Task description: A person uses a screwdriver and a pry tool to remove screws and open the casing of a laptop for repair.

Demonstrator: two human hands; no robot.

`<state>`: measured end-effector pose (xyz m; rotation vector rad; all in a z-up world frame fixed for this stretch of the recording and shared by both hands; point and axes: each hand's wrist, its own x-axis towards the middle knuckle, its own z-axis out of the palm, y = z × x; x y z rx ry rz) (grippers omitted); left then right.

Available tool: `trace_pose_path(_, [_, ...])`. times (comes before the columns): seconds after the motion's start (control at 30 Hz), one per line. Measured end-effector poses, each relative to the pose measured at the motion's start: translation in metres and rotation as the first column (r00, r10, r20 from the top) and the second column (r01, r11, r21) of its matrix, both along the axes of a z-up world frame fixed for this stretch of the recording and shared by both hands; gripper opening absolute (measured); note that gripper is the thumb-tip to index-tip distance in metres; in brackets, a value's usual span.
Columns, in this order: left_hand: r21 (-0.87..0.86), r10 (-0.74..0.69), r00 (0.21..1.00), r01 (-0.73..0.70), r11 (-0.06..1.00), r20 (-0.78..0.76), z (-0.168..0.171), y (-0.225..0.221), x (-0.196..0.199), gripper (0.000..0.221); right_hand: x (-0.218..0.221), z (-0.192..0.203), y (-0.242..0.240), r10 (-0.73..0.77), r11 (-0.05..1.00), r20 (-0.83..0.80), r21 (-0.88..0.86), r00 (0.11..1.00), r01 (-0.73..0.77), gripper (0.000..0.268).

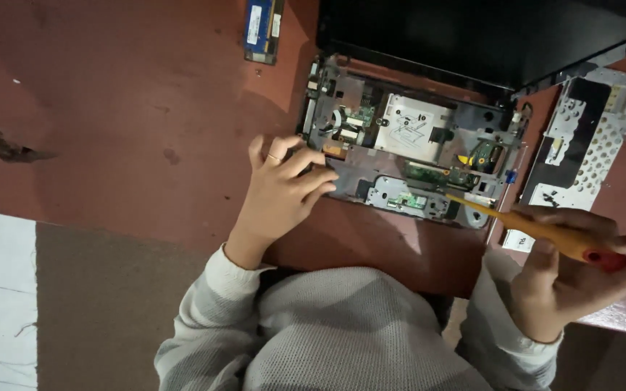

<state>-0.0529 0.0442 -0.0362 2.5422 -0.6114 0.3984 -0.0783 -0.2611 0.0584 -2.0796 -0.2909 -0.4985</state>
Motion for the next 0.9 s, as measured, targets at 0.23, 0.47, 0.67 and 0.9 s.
trace_pose_path(0.23, [-0.078,-0.024,1.0,0.023,0.997,-0.01,0.013,-0.002,-0.007,0.022,-0.023,-0.026,-0.037,-0.01,0.987,0.03,-0.159,0.999,0.015,0.059])
trace_pose_path(0.47, [-0.145,-0.225,0.967,0.208,0.967,-0.117,0.021,-0.064,-0.022,0.035,-0.031,-0.034,-0.006,-0.226,0.964,0.159,-0.103,0.961,0.244,0.035])
trace_pose_path(0.67, [-0.007,-0.03,0.998,0.029,1.0,-0.059,0.006,-0.094,-0.016,0.034,-0.036,-0.041,-0.007,-0.194,0.979,0.09,-0.041,0.977,0.198,0.036])
trace_pose_path(0.9, [-0.006,-0.003,0.999,0.002,1.0,-0.036,0.006,-0.095,-0.013,0.043,-0.033,-0.046,-0.012,-0.187,0.982,0.104,-0.018,0.977,0.189,0.04])
